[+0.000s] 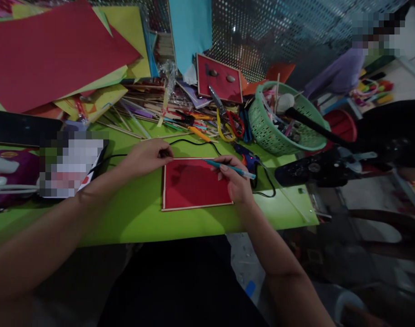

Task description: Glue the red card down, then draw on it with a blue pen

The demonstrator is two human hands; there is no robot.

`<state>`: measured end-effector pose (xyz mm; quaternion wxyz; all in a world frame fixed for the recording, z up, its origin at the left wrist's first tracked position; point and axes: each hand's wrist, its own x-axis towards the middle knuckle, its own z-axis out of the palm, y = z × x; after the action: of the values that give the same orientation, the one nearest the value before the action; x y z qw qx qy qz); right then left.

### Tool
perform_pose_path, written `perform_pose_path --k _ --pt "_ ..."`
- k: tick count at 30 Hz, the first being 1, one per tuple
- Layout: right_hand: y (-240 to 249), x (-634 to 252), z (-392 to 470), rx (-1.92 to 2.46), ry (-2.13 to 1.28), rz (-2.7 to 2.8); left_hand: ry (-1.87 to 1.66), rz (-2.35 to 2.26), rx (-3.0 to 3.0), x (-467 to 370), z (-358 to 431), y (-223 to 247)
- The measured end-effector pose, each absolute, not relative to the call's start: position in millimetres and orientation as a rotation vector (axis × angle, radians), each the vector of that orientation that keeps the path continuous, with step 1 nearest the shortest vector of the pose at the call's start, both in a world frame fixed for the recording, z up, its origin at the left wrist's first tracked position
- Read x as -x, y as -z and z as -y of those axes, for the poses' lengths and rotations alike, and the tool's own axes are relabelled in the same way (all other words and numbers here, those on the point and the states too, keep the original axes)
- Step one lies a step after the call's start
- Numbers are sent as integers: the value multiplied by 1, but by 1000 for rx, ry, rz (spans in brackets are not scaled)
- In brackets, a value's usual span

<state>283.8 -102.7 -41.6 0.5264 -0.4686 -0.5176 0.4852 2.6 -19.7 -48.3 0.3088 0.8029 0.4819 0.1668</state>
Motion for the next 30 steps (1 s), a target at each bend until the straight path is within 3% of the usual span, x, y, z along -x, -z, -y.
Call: perform_pose_path --k 30 --pt "45 -255 97 1290 -1085 1350 -85 -1497 -2706 -17 78 19"
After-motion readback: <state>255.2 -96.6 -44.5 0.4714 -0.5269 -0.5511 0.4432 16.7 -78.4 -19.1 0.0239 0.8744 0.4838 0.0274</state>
